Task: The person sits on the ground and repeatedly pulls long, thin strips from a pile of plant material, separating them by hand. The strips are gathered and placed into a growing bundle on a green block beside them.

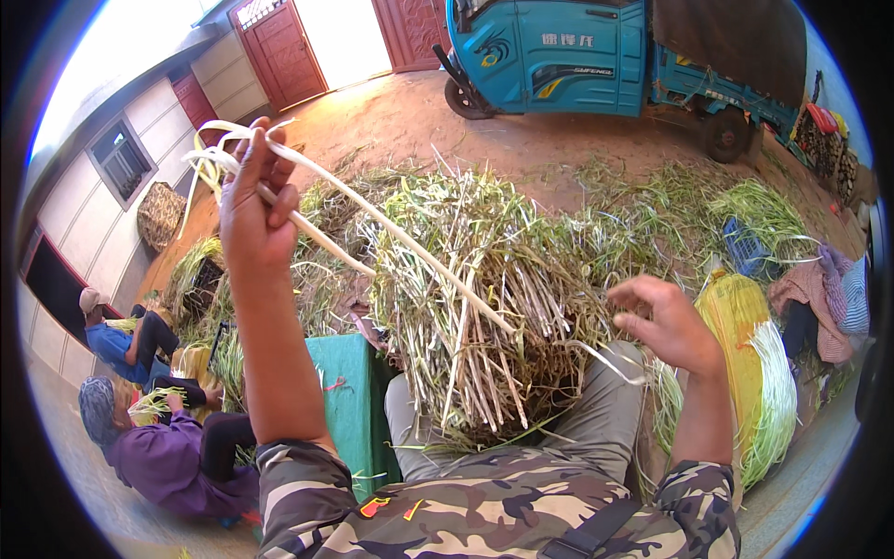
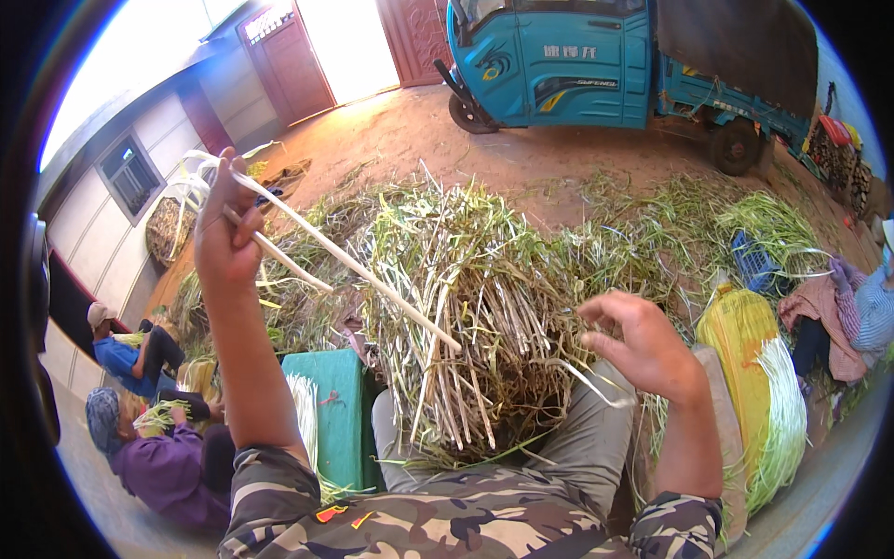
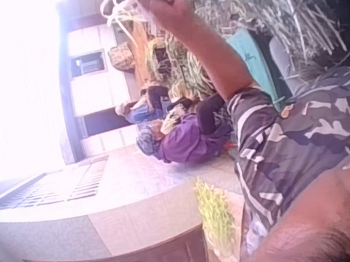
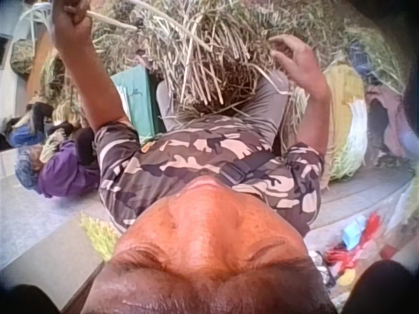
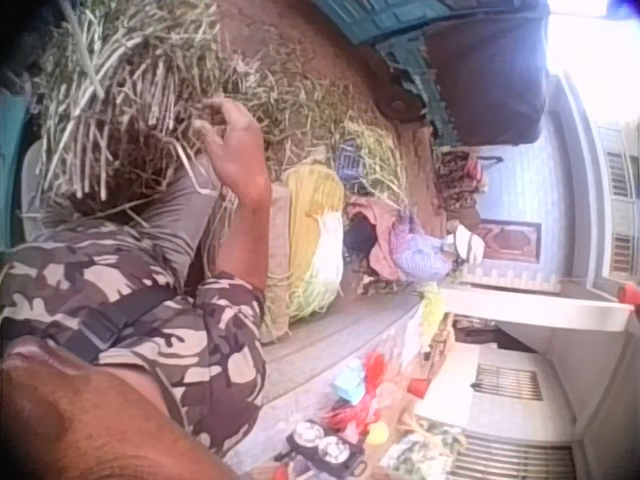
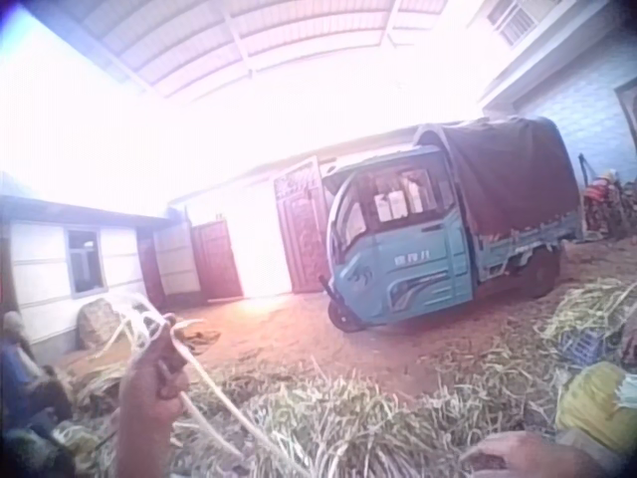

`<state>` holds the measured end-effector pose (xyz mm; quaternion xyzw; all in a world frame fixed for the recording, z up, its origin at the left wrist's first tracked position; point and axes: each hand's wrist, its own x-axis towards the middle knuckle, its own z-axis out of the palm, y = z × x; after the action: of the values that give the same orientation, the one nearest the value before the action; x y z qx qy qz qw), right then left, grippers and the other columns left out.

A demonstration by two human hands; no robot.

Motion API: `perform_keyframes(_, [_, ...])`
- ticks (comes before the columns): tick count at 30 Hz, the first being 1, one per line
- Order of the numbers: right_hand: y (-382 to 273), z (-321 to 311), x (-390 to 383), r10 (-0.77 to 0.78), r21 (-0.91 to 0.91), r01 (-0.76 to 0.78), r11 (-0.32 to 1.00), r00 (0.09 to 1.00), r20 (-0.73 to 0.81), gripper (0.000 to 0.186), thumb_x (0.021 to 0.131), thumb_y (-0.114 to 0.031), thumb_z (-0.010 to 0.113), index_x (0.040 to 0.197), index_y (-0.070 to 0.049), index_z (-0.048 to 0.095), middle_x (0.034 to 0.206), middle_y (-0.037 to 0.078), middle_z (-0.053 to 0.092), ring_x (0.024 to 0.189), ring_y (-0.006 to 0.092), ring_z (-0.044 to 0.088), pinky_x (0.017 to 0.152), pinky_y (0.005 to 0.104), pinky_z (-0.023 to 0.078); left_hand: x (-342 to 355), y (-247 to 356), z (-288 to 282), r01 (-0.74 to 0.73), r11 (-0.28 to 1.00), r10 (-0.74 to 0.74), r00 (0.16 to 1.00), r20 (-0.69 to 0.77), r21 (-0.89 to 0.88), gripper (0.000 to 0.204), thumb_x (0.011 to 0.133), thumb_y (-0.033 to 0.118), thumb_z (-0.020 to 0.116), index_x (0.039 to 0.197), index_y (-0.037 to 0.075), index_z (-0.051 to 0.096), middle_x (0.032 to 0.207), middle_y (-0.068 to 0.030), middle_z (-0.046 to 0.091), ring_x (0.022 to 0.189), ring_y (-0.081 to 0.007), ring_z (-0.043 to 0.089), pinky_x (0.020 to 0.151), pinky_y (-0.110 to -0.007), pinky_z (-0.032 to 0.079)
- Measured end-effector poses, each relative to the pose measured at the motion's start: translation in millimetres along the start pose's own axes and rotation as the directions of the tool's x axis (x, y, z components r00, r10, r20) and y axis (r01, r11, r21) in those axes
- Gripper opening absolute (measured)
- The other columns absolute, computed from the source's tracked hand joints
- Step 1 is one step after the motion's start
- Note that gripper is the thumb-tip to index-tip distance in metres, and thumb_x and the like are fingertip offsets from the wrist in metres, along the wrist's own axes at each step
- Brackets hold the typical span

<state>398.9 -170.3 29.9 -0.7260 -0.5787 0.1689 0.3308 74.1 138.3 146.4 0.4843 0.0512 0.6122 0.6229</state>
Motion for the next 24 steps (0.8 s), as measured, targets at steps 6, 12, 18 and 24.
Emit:
perform_keyframes(6, [-24,26,9,-0.160,0.516,0.140,0.845,0.987,-0.006,0.046,0.092,-0.018,0.072,0.133,-0.003,0.059,0.121,0.009,0.064,0.110,0.0174,0.059,0.091,0.0316,0.052,-19,-32,18,0.134,0.991,-0.134,0.991,0.029,0.017,0.028,0.098,0.017,0.067,0.122,0.004,0.060,0.100,-0.0093,0.072,0.074,-0.0079,0.069,0.035,-0.015,0.031])
perform_keyframes(12, [-32,70,4,-0.244,0.817,-0.123,0.564,0.920,0.308,0.068,0.099,-0.035,0.065,0.150,-0.002,0.037,0.126,0.012,0.059,0.118,0.0168,0.053,0.100,0.0301,0.046,-34,-66,27,0.239,0.971,-0.236,0.968,0.090,-0.029,0.020,0.100,0.016,0.063,0.117,0.006,0.060,0.098,-0.0105,0.072,0.074,-0.0101,0.070,0.035,-0.016,0.032])
perform_keyframes(18, [-29,83,-4,-0.223,0.828,-0.248,0.502,0.888,0.402,0.043,0.106,-0.034,0.053,0.132,0.000,0.052,0.089,0.005,0.062,0.079,0.0111,0.056,0.073,0.0265,0.048,-39,-88,31,0.367,0.930,-0.367,0.930,-0.017,-0.005,0.022,0.101,0.018,0.062,0.118,0.006,0.060,0.101,-0.0114,0.072,0.074,-0.0102,0.070,0.036,-0.016,0.033])
perform_keyframes(24, [-35,57,1,-0.126,0.901,-0.065,0.428,0.983,0.130,0.034,0.109,-0.031,0.043,0.097,-0.003,0.056,0.058,-0.002,0.038,0.046,0.0082,0.033,0.045,0.0248,0.034,-47,-91,28,0.443,0.893,-0.437,0.895,-0.089,0.082,0.035,0.106,0.025,0.051,0.131,0.001,0.053,0.117,-0.0183,0.070,0.079,-0.0153,0.071,0.038,-0.016,0.036])
